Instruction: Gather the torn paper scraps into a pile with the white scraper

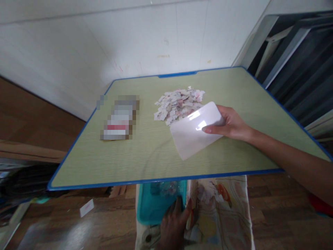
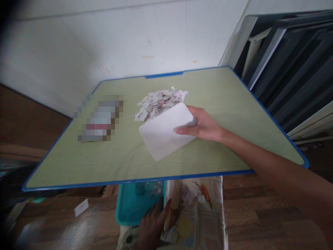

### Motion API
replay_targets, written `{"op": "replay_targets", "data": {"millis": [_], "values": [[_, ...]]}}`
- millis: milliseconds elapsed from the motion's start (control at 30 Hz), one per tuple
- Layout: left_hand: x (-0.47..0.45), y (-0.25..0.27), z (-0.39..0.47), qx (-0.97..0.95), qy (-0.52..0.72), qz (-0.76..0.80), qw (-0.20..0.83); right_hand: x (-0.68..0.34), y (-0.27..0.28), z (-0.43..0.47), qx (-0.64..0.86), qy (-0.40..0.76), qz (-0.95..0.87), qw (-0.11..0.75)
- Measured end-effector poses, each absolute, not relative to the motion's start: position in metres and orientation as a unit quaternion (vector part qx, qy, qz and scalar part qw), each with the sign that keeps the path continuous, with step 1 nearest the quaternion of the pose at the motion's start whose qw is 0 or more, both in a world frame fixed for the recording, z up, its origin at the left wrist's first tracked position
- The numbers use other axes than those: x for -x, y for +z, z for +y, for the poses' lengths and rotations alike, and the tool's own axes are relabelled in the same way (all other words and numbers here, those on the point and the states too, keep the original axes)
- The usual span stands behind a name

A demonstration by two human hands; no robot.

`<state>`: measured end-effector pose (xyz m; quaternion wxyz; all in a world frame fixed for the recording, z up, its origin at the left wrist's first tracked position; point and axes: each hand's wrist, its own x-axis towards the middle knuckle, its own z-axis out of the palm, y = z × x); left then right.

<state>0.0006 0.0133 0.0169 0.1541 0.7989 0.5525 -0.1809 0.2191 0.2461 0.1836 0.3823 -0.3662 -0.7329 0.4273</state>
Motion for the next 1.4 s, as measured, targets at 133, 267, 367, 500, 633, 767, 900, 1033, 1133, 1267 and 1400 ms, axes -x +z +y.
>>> {"op": "replay_targets", "data": {"millis": [133, 267, 367, 500, 633, 767, 900, 1033, 1133, 1267, 1400], "values": [[0.0, 0.017, 0.012, -0.802, -0.165, 0.556, 0.146, -0.21, 0.181, 0.239, 0.328, 0.484, -0.723, 0.368], [0.0, 0.019, 0.012, -0.813, -0.165, 0.549, 0.102, -0.207, 0.181, 0.236, 0.32, 0.505, -0.713, 0.366], [0.001, 0.02, 0.012, -0.805, -0.179, 0.555, 0.104, -0.209, 0.182, 0.237, 0.328, 0.496, -0.713, 0.371], [0.0, 0.023, 0.012, -0.802, -0.172, 0.557, 0.131, -0.21, 0.182, 0.238, 0.332, 0.488, -0.721, 0.364], [-0.002, 0.027, 0.014, -0.791, -0.181, 0.562, 0.156, -0.209, 0.181, 0.237, 0.32, 0.504, -0.721, 0.353], [-0.002, 0.027, 0.016, -0.788, -0.187, 0.561, 0.172, -0.207, 0.182, 0.234, 0.306, 0.528, -0.717, 0.338], [-0.001, 0.027, 0.016, -0.791, -0.191, 0.554, 0.176, -0.205, 0.181, 0.233, 0.303, 0.536, -0.713, 0.335], [0.0, 0.025, 0.015, -0.802, -0.174, 0.548, 0.163, -0.205, 0.18, 0.233, 0.289, 0.547, -0.712, 0.333], [0.0, 0.023, 0.014, -0.798, -0.186, 0.551, 0.16, -0.205, 0.181, 0.232, 0.286, 0.548, -0.713, 0.331], [-0.001, 0.022, 0.015, -0.791, -0.197, 0.556, 0.161, -0.204, 0.181, 0.231, 0.276, 0.551, -0.714, 0.333], [-0.002, 0.026, 0.017, -0.78, -0.204, 0.562, 0.187, -0.204, 0.18, 0.23, 0.269, 0.546, -0.716, 0.341]]}}
